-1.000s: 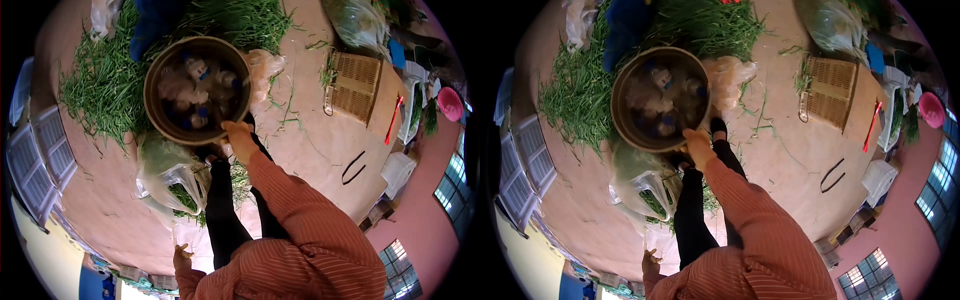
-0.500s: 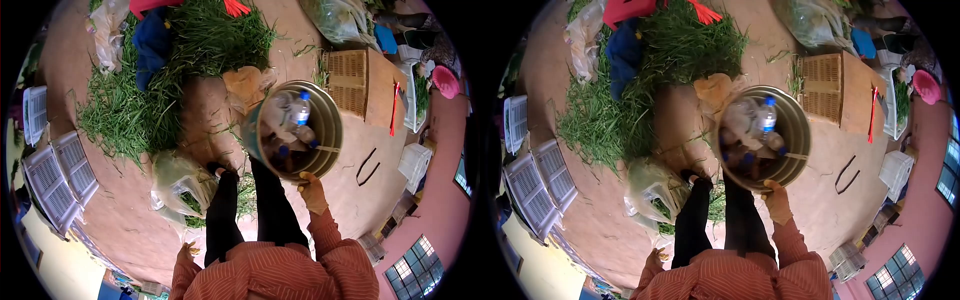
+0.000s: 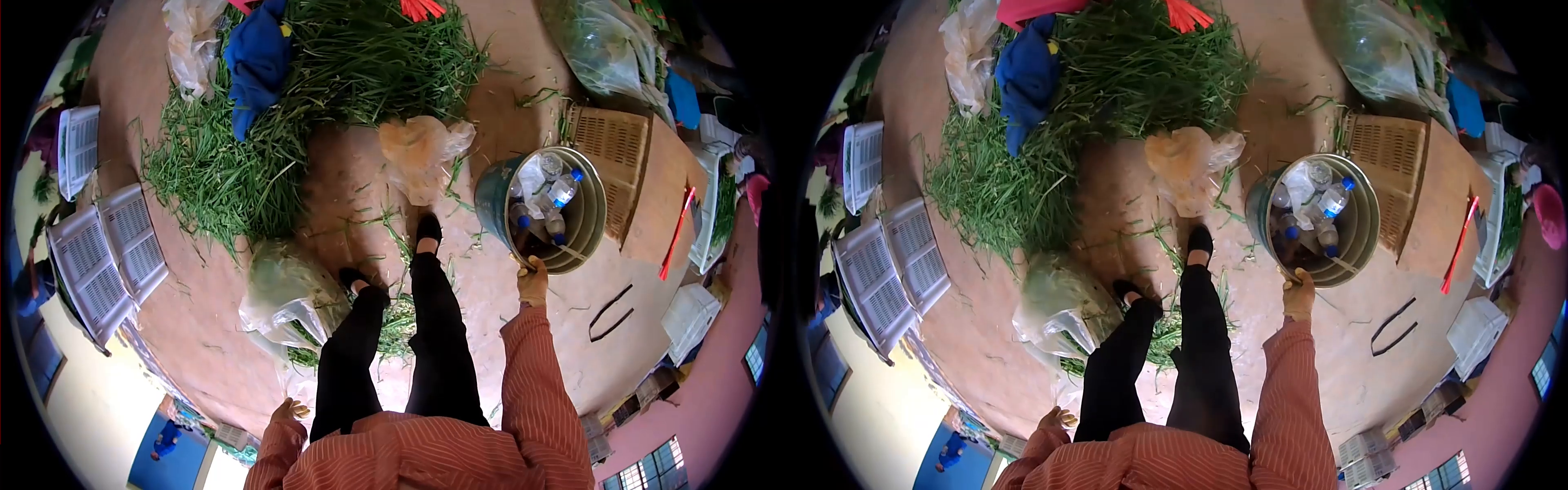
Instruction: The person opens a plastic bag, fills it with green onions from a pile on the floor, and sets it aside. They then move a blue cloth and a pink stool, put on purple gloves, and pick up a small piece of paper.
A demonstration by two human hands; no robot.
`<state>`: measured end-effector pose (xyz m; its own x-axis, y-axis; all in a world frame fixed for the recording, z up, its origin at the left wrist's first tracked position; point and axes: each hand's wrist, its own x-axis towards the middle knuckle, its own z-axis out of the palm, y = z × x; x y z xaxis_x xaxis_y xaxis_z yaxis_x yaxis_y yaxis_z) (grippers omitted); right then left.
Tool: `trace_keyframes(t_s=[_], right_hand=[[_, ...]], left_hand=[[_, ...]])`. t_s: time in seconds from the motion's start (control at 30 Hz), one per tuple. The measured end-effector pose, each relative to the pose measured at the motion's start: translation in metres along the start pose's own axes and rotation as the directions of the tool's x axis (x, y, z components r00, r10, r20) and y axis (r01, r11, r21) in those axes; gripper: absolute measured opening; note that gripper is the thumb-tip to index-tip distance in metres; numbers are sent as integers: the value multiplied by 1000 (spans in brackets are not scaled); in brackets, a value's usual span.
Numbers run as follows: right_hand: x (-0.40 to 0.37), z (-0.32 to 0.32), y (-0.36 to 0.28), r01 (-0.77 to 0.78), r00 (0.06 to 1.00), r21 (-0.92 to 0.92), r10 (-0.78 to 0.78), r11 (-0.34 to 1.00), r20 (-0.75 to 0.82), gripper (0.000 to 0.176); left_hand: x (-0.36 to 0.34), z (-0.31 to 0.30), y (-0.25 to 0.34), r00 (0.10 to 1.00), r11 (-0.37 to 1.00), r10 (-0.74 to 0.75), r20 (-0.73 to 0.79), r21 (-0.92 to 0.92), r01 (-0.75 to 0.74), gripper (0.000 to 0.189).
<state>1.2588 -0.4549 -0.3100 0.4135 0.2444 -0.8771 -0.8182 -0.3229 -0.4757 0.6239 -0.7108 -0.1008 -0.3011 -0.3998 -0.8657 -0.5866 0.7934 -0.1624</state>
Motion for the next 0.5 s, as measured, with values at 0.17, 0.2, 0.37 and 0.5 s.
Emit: trace_keyframes(t_s=[0.17,0.2,0.37,0.5], right_hand=[[18,-23,14,99,993,-229,-82,968,86,13],[15,-24,18,54,998,-195,-48,979,36,13],[23,-46,36,-196,972,-102,179,975,-154,21],[32,-62,33,-103,994,-606,96,789,-44,30]], left_hand=[[-13,21,4,994,977,-30,-104,-212,7,31],[-15,25,2,994,973,-36,-106,-229,11,31],[-28,52,1,993,977,-53,-106,-209,30,27],[-19,50,-17,996,966,-60,-73,-255,40,29]])
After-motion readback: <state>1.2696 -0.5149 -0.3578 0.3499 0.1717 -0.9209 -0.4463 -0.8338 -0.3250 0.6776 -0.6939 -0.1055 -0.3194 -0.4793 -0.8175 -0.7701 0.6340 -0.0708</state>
